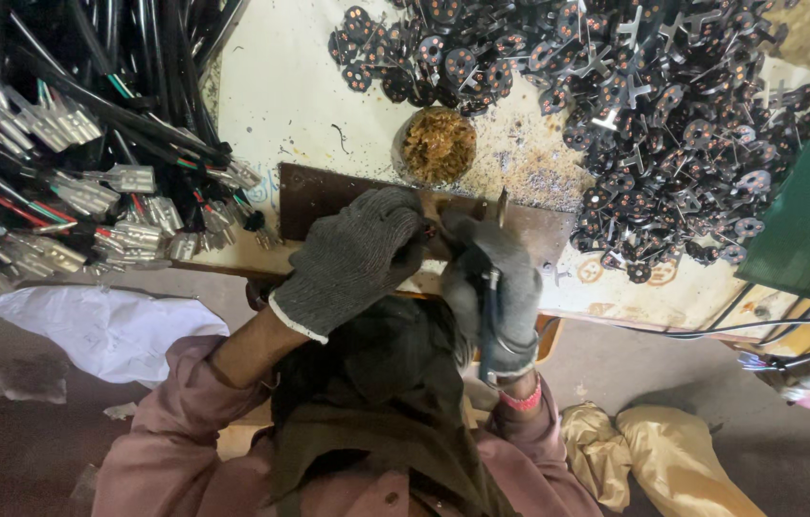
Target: The person solders electrical wires to metal plug connectors at a workbench. Holding a wire in one hand and a soldering iron in the other, they tin the wire ends, solder them into connector terminals, and place finished connectors with a large pile of completed parts on the bench.
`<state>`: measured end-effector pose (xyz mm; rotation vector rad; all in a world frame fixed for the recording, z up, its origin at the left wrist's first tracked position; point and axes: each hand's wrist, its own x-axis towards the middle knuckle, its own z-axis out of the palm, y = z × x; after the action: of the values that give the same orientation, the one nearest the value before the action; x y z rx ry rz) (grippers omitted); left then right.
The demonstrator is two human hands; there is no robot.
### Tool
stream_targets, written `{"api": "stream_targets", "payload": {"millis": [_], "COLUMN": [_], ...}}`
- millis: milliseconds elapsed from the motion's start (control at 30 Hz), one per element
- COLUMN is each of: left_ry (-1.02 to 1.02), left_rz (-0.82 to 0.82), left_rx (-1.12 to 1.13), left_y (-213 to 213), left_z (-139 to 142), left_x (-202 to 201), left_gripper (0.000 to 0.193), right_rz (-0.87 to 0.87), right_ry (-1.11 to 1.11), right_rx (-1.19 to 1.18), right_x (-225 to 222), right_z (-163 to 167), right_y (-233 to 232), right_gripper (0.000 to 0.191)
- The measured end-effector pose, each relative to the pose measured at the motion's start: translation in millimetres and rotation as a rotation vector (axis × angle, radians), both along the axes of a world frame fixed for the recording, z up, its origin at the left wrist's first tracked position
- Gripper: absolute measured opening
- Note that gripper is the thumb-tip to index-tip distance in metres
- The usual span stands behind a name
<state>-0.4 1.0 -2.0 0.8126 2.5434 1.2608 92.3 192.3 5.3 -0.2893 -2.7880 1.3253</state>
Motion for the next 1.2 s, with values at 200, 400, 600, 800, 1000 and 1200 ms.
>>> {"api": "stream_targets", "payload": {"millis": [200,400,600,800,1000,1200], "left_ry": [0.015,-0.004,-0.015,0.006,0.009,0.046], "left_rz": [0.006,0.002,0.004,0.025,0.014,0.0], "left_rx": [-0.033,-0.022,-0.024,-0.041,-0.009,-0.001], "left_y": [3.3,2.0,3.8,5.4,2.5,2.2], "left_z": [-0.8,3.2,6.9,6.6,2.0,-3.9], "left_x": [0.0,-1.9,-2.9,-1.3,0.1,0.9], "left_gripper": [0.017,0.017,0.019,0.016,0.019,0.022], "right_rz": [0.056,0.162,0.283,0.276,0.209,0.228], "right_ry": [0.144,0.1,0.232,0.265,0.224,0.22], "right_rx": [0.165,0.105,0.011,0.03,-0.01,-0.023], "right_x": [50.9,50.6,13.5,5.4,16.2,32.4], "right_z": [-32.6,-29.5,-5.0,-1.7,-9.9,-21.3], "right_y": [21.3,21.0,8.1,5.2,7.6,17.3], "right_gripper": [0.022,0.03,0.03,0.031,0.03,0.027]}}
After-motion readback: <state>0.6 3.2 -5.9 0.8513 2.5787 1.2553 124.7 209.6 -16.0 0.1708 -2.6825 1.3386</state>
